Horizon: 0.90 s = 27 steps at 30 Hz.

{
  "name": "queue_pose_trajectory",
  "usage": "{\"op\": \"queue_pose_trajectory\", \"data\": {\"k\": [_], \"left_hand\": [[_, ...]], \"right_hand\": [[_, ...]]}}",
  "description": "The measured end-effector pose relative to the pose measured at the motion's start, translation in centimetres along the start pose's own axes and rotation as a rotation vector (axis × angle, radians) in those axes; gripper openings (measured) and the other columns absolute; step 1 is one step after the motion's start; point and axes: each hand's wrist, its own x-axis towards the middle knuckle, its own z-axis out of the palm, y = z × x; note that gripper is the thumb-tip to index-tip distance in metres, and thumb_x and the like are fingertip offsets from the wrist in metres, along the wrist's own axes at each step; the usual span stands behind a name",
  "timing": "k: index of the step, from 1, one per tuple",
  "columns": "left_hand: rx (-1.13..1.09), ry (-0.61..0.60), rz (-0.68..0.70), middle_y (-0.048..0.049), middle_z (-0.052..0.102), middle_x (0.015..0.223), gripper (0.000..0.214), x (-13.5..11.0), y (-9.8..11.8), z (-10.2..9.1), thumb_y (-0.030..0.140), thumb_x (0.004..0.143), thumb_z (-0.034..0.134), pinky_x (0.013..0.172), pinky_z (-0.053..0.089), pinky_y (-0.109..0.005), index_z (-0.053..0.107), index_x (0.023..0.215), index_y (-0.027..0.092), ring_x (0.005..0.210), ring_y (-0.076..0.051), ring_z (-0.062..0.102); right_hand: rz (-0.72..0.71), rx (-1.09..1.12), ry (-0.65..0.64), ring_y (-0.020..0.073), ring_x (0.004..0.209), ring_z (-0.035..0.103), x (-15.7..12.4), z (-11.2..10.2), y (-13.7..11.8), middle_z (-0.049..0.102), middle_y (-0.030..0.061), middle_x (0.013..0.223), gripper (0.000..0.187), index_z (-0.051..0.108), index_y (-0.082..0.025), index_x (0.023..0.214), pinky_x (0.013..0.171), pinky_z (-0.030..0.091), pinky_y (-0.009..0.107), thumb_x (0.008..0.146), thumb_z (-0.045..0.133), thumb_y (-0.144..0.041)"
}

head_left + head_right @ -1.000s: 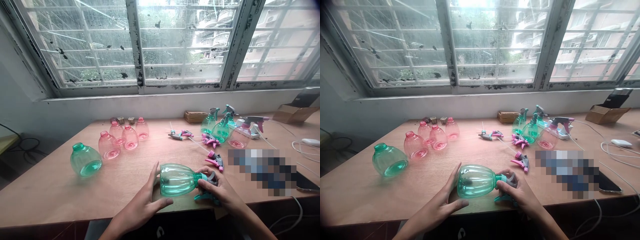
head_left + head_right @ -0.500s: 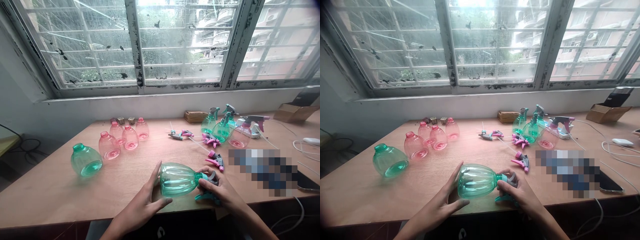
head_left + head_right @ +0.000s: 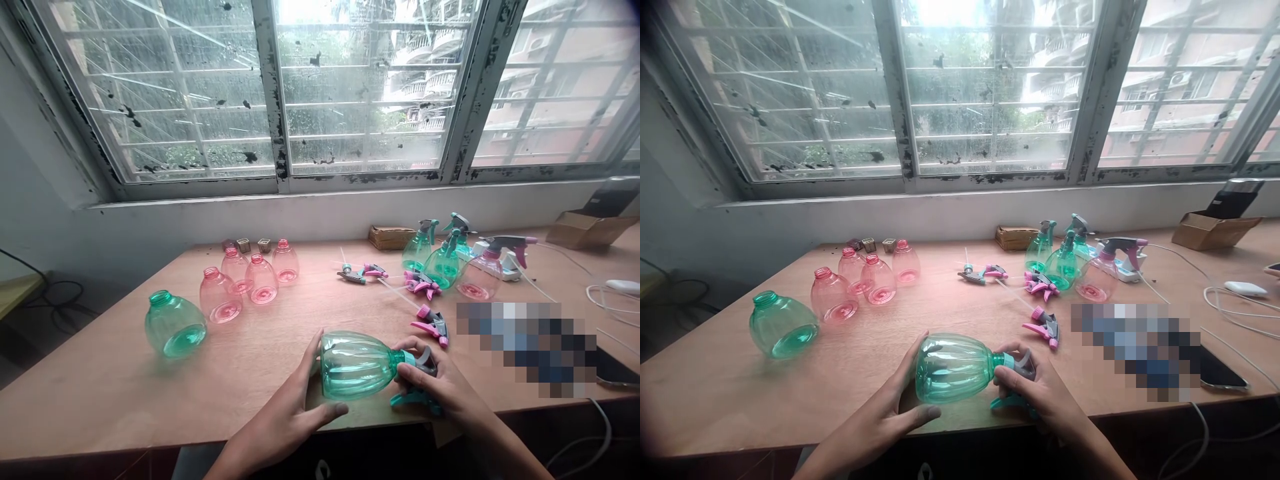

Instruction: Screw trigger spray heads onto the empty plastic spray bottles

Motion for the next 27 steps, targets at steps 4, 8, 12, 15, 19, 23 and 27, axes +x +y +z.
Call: {"op": "queue_pose_trajectory", "data": {"k": [4, 8, 12, 15, 19, 23, 27], "left_hand": [[-0.006, -0.004, 0.003, -0.0043, 0.009, 0.172, 0.099, -0.01, -0.23, 0.00, 0.034, 0.090, 0.072, 0.129, 0.009, -0.048, 0.004, 0.163, 0.027, 0.158, -0.032, 0.008], [-0.010, -0.002, 0.008, -0.0016, 0.006, 0.172, 0.099, -0.07, -0.22, -0.01, 0.034, 0.091, 0.071, 0.129, 0.009, -0.050, 0.002, 0.163, 0.030, 0.158, -0.031, 0.008], [-0.021, -0.002, 0.028, 0.0004, 0.004, 0.172, 0.099, -0.04, -0.29, -0.01, 0.033, 0.092, 0.070, 0.129, 0.009, -0.052, -0.001, 0.162, 0.034, 0.158, -0.031, 0.008], [-0.019, -0.001, 0.033, 0.0001, 0.004, 0.172, 0.099, -0.02, -0.33, 0.04, 0.033, 0.092, 0.070, 0.129, 0.008, -0.052, -0.001, 0.162, 0.035, 0.158, -0.031, 0.008], [-0.008, 0.008, 0.032, -0.0005, 0.005, 0.172, 0.099, -0.04, -0.22, 0.08, 0.032, 0.093, 0.069, 0.129, 0.009, -0.051, -0.002, 0.162, 0.033, 0.158, -0.030, 0.009], [0.011, 0.003, 0.011, -0.0019, 0.005, 0.172, 0.100, 0.03, -0.22, 0.03, 0.033, 0.093, 0.070, 0.129, 0.009, -0.049, -0.002, 0.163, 0.030, 0.158, -0.031, 0.007], [0.013, -0.010, 0.002, -0.0034, 0.009, 0.172, 0.098, 0.15, -0.25, -0.01, 0.034, 0.093, 0.070, 0.130, 0.008, -0.048, 0.001, 0.163, 0.029, 0.158, -0.031, 0.008]], "right_hand": [[-0.008, -0.004, -0.017, 0.0215, 0.066, 0.068, 0.07, -0.11, 0.06, 0.071, -0.0013, 0.066, 0.047, 0.066, -0.022, 0.102, 0.062, 0.063, 0.036, 0.073, 0.087, -0.052], [-0.029, -0.038, -0.006, 0.0229, 0.066, 0.068, 0.13, -0.18, 0.11, 0.072, -0.0005, 0.065, 0.048, 0.067, -0.021, 0.101, 0.063, 0.062, 0.037, 0.073, 0.086, -0.054], [-0.047, -0.040, -0.011, 0.0221, 0.065, 0.068, 0.28, -0.32, 0.19, 0.072, -0.0006, 0.065, 0.049, 0.066, -0.021, 0.102, 0.061, 0.059, 0.034, 0.072, 0.087, -0.054], [-0.051, -0.063, -0.037, 0.0219, 0.065, 0.068, 0.40, -0.49, 0.34, 0.072, -0.0003, 0.066, 0.047, 0.065, -0.020, 0.103, 0.062, 0.058, 0.033, 0.074, 0.085, -0.053], [-0.072, -0.066, -0.020, 0.0217, 0.064, 0.067, 0.47, -0.64, 0.46, 0.072, 0.0002, 0.065, 0.046, 0.065, -0.020, 0.102, 0.060, 0.057, 0.033, 0.076, 0.083, -0.054], [-0.057, -0.073, -0.036, 0.0220, 0.066, 0.068, 0.44, -0.67, 0.44, 0.072, 0.0004, 0.066, 0.047, 0.065, -0.020, 0.102, 0.062, 0.055, 0.032, 0.075, 0.084, -0.053], [-0.071, -0.064, -0.020, 0.0215, 0.065, 0.067, 0.38, -0.57, 0.42, 0.072, 0.0001, 0.065, 0.047, 0.064, -0.020, 0.103, 0.063, 0.053, 0.032, 0.077, 0.083, -0.054]]}}
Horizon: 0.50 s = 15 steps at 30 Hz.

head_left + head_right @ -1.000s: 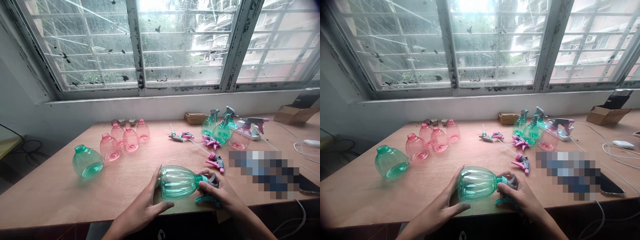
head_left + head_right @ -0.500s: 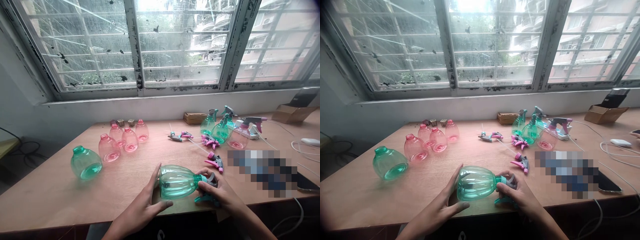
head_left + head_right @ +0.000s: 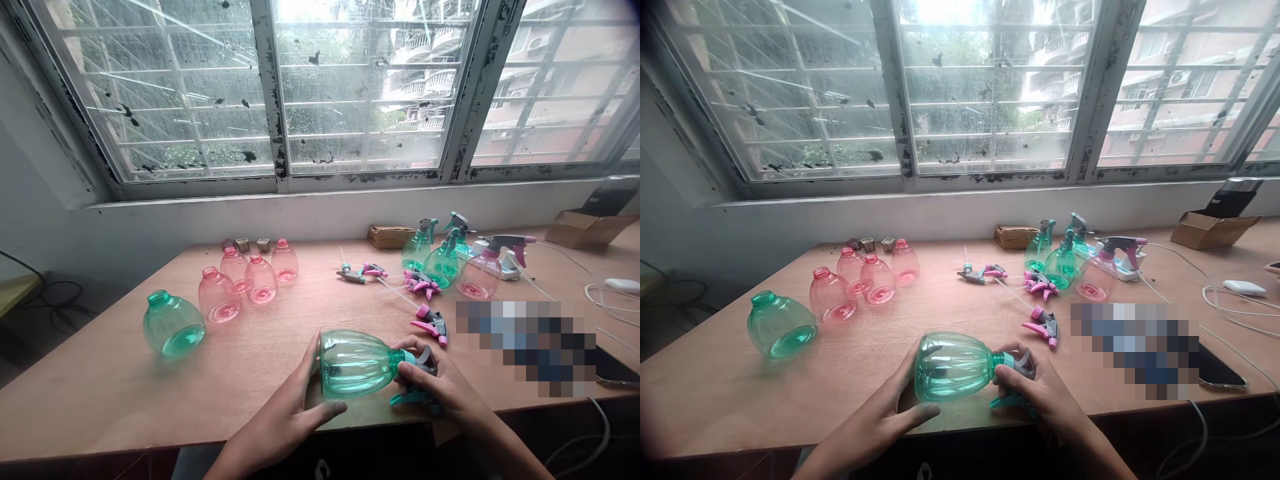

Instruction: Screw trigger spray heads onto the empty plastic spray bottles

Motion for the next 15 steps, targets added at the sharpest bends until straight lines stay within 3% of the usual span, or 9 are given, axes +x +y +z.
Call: {"op": "queue_pose_trajectory", "data": {"k": [6, 15], "left_hand": [[-0.016, -0.014, 0.028, -0.0035, 0.016, 0.171, 0.095, 0.01, 0.05, 0.02, 0.035, 0.094, 0.070, 0.130, 0.012, -0.049, 0.005, 0.163, 0.030, 0.157, -0.033, 0.015], [-0.004, -0.015, 0.067, 0.0003, 0.006, 0.173, 0.091, -0.11, -0.84, 0.10, 0.026, 0.096, 0.062, 0.129, 0.012, -0.049, 0.000, 0.162, 0.033, 0.158, -0.027, 0.010]], "right_hand": [[0.005, 0.002, -0.016, 0.0214, 0.065, 0.067, -0.01, -0.06, -0.04, 0.073, 0.0004, 0.065, 0.047, 0.064, -0.020, 0.104, 0.062, 0.053, 0.031, 0.077, 0.083, -0.053], [-0.027, 0.011, -0.063, 0.0203, 0.067, 0.068, -0.12, -0.10, -0.19, 0.074, 0.0000, 0.065, 0.042, 0.063, -0.019, 0.104, 0.064, 0.054, 0.030, 0.081, 0.082, -0.049]]}}
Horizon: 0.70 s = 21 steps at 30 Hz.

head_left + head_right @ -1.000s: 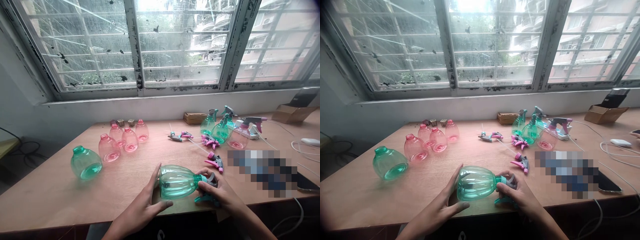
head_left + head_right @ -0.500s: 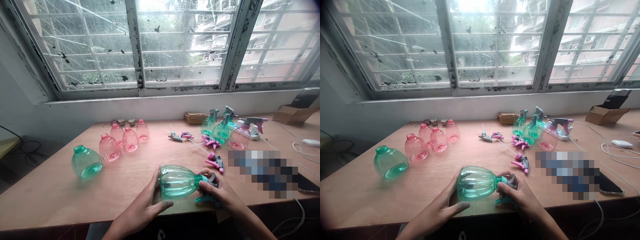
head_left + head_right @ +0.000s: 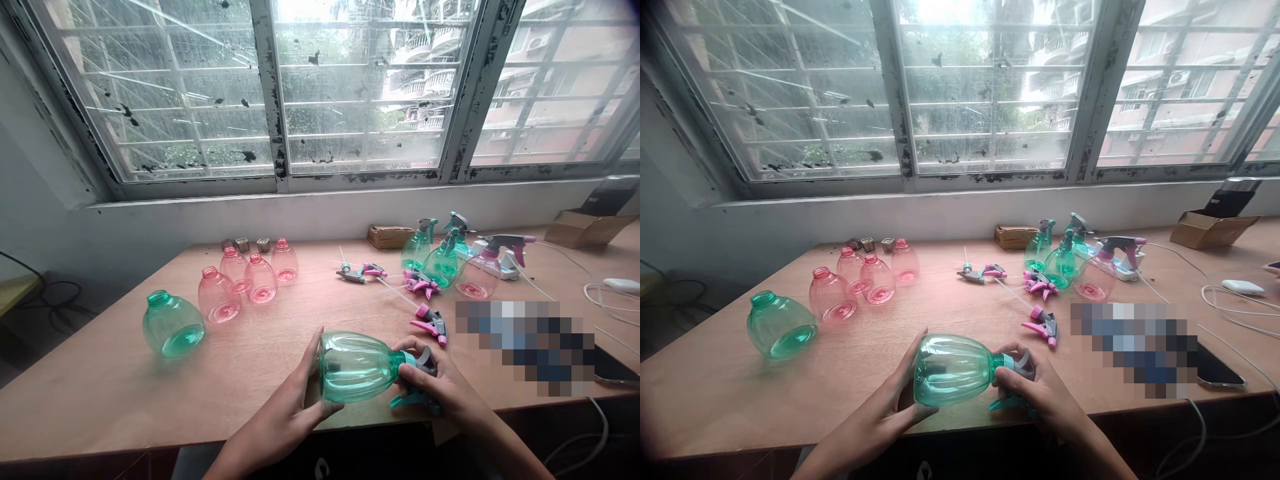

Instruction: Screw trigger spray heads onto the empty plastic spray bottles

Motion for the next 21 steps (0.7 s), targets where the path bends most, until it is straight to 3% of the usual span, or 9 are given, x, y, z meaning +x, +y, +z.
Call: {"op": "queue_pose_trajectory", "data": {"k": [14, 21], "left_hand": [[-0.060, -0.017, 0.015, -0.0030, 0.017, 0.171, 0.089, 0.22, 0.32, -0.20, 0.031, 0.098, 0.062, 0.127, 0.021, -0.049, 0.001, 0.162, 0.035, 0.154, -0.028, 0.026], [-0.066, -0.009, 0.012, -0.0014, 0.013, 0.172, 0.089, 0.15, 0.59, -0.01, 0.030, 0.097, 0.062, 0.128, 0.019, -0.049, 0.001, 0.162, 0.036, 0.156, -0.028, 0.022]], "right_hand": [[0.015, 0.014, -0.012, 0.0203, 0.067, 0.068, -0.06, -0.02, -0.04, 0.074, 0.0003, 0.066, 0.042, 0.063, -0.018, 0.104, 0.064, 0.056, 0.032, 0.081, 0.082, -0.048], [0.015, 0.026, -0.022, 0.0193, 0.067, 0.068, -0.05, -0.12, 0.09, 0.074, 0.0000, 0.065, 0.042, 0.062, -0.019, 0.104, 0.065, 0.056, 0.031, 0.082, 0.082, -0.047]]}}
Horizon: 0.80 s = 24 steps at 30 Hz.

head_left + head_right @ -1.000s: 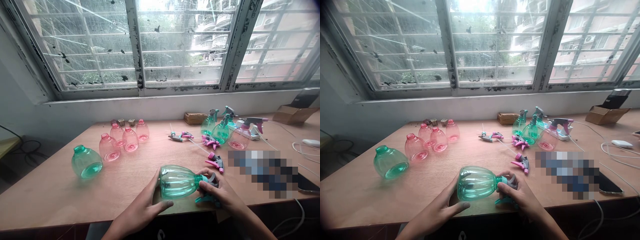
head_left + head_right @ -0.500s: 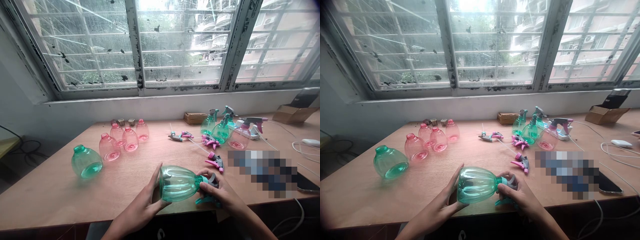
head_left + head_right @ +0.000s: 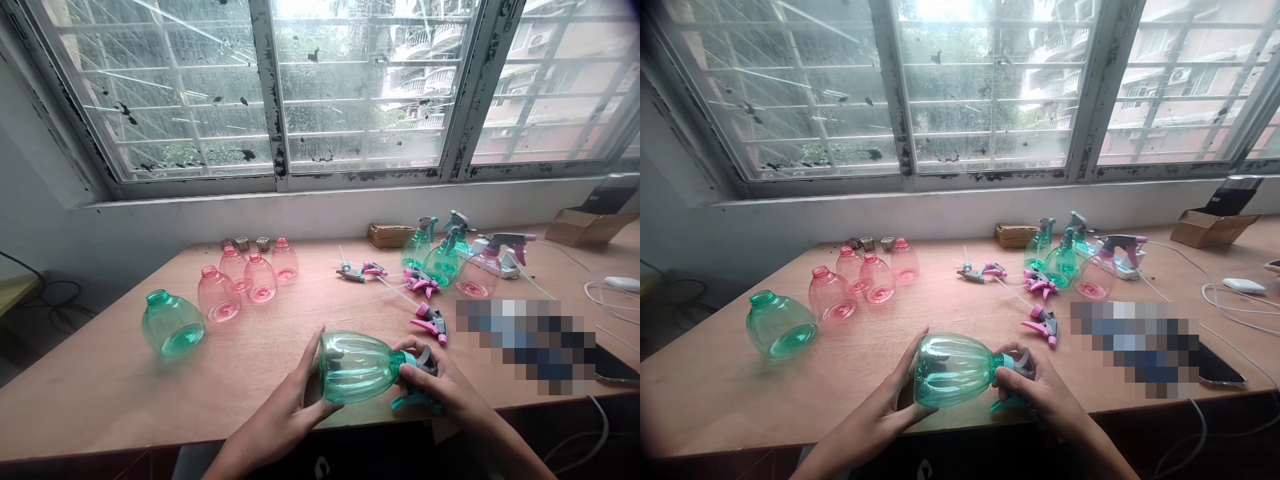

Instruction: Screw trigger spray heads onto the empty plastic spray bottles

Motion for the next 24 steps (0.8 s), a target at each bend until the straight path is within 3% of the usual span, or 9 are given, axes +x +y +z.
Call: {"op": "queue_pose_trajectory", "data": {"k": [24], "left_hand": [[0.018, 0.000, -0.010, -0.0027, 0.015, 0.172, 0.092, 0.05, -0.02, -0.10, 0.026, 0.095, 0.066, 0.128, 0.018, -0.051, 0.003, 0.162, 0.035, 0.156, -0.030, 0.021]], "right_hand": [[0.015, -0.001, 0.026, 0.0210, 0.064, 0.068, -0.05, 0.41, -0.33, 0.072, -0.0003, 0.063, 0.044, 0.064, -0.020, 0.100, 0.062, 0.057, 0.032, 0.077, 0.084, -0.051]]}}
